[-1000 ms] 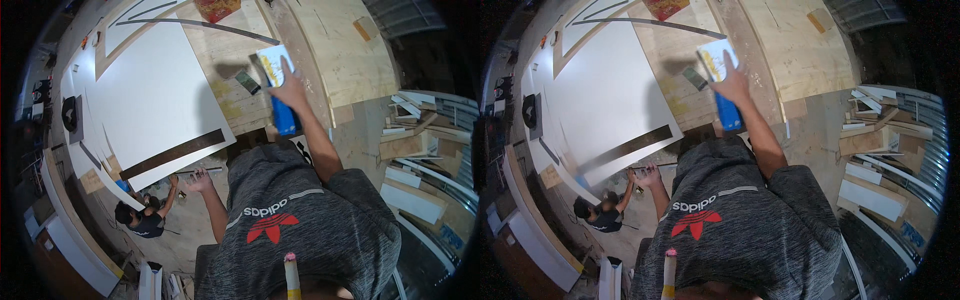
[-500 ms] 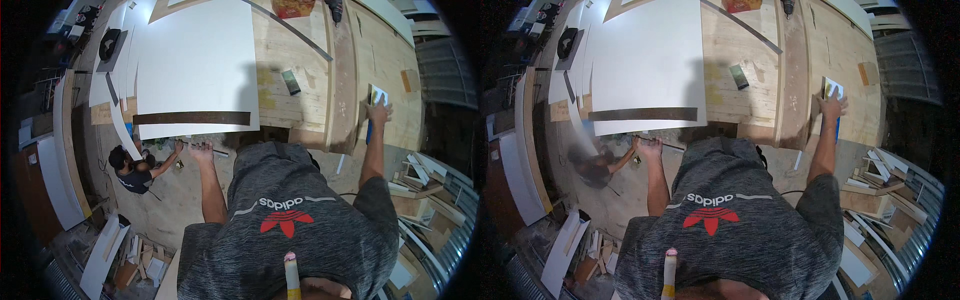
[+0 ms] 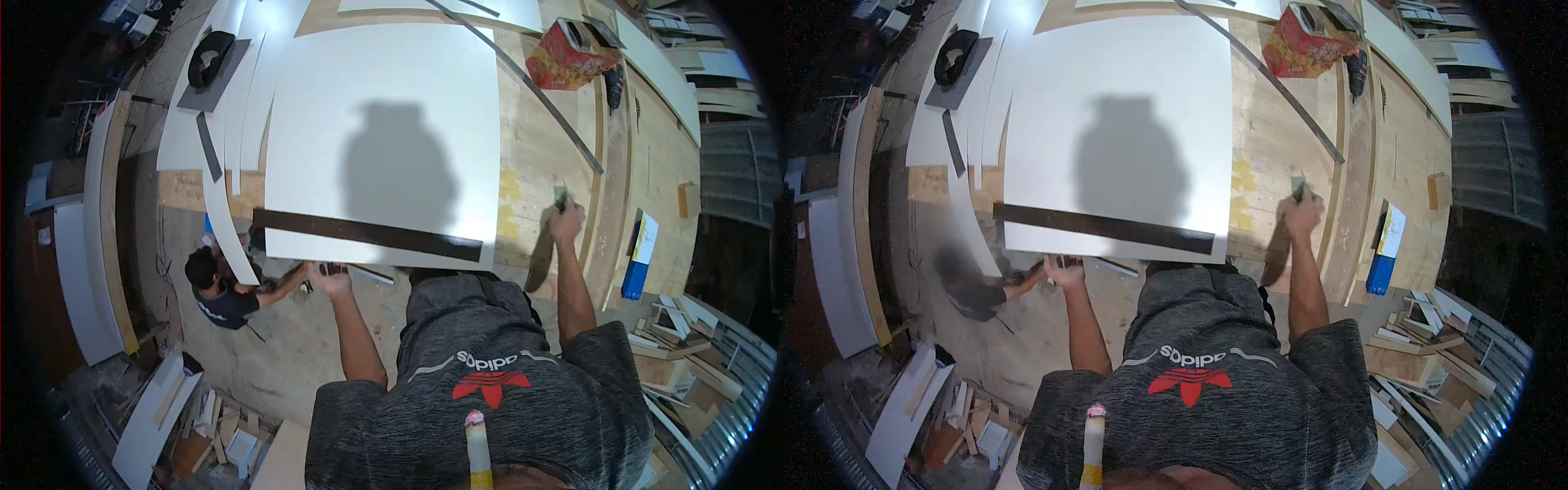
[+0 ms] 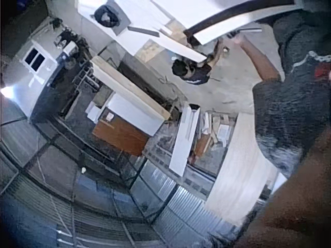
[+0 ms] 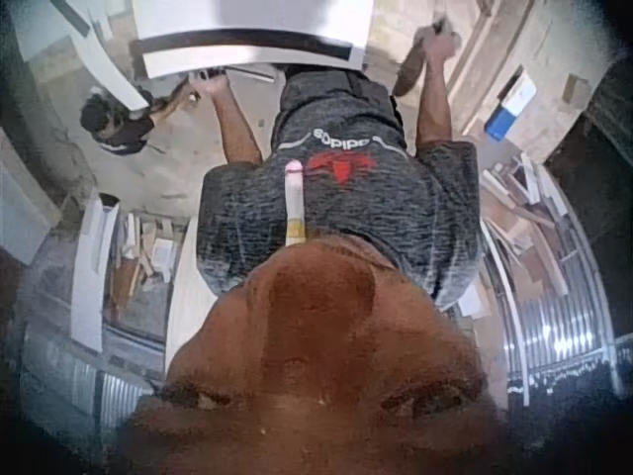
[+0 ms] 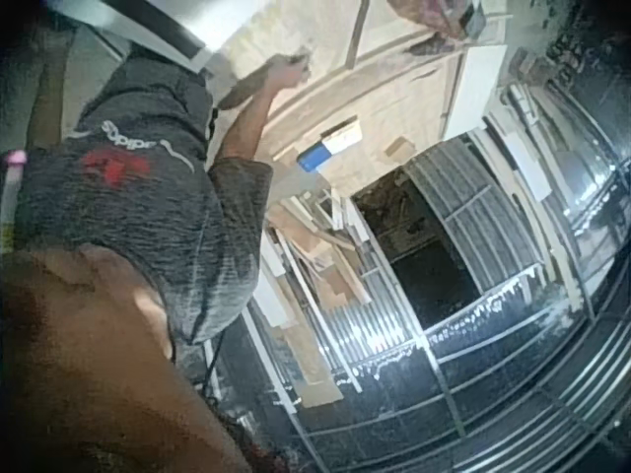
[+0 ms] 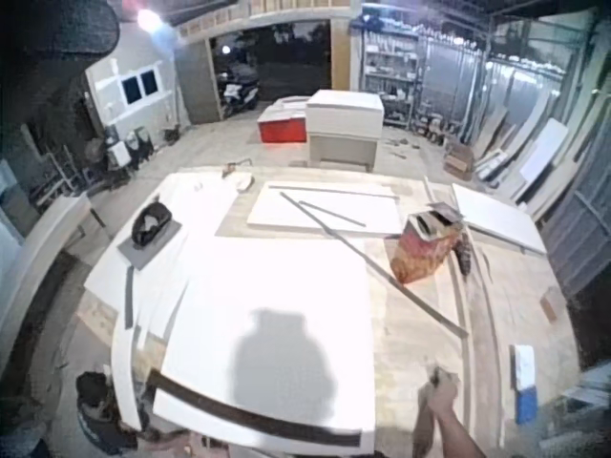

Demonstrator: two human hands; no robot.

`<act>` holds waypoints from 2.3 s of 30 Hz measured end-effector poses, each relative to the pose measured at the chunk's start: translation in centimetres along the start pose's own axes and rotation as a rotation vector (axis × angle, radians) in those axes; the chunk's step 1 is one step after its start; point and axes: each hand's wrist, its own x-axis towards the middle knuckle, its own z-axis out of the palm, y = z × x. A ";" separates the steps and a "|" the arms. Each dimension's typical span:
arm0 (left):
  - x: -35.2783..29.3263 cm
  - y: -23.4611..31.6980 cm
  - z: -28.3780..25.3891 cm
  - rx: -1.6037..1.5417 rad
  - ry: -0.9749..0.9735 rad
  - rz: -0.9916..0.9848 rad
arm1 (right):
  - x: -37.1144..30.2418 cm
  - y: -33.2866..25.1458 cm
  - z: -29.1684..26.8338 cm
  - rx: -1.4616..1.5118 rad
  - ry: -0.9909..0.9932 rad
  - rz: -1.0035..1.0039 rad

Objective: The recorder is measuring, marking, and aligning laminate boards on a workbench in a furniture workshop.

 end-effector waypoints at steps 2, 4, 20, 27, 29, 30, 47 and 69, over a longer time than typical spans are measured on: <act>-0.4 -0.8 3.3 0.038 0.208 0.041 | 0.2 2.2 -1.5 -0.041 0.067 -0.019; 0.7 -0.2 3.0 0.062 -0.003 0.036 | 0.1 1.3 -1.7 -0.064 0.104 -0.058; 2.0 -1.5 4.9 0.011 0.052 -0.023 | -14.3 -17.6 2.5 0.015 -0.438 -0.818; 1.7 -1.9 4.9 -0.009 -0.006 0.010 | -14.4 -17.2 2.4 0.071 -0.522 -0.760; 1.1 -2.0 5.1 -0.052 -0.046 -0.019 | -14.4 -16.5 2.1 0.127 -0.540 -0.689; 0.8 -2.0 5.2 -0.055 -0.048 -0.021 | -14.4 -16.1 1.9 0.187 -0.558 -0.618; -1.5 -3.1 1.2 -0.123 -0.407 -0.466 | -9.7 -8.9 -6.6 0.463 -0.556 -0.548; -14.7 3.0 16.6 -0.112 -0.936 0.233 | -9.9 9.9 -12.1 0.640 0.096 -0.087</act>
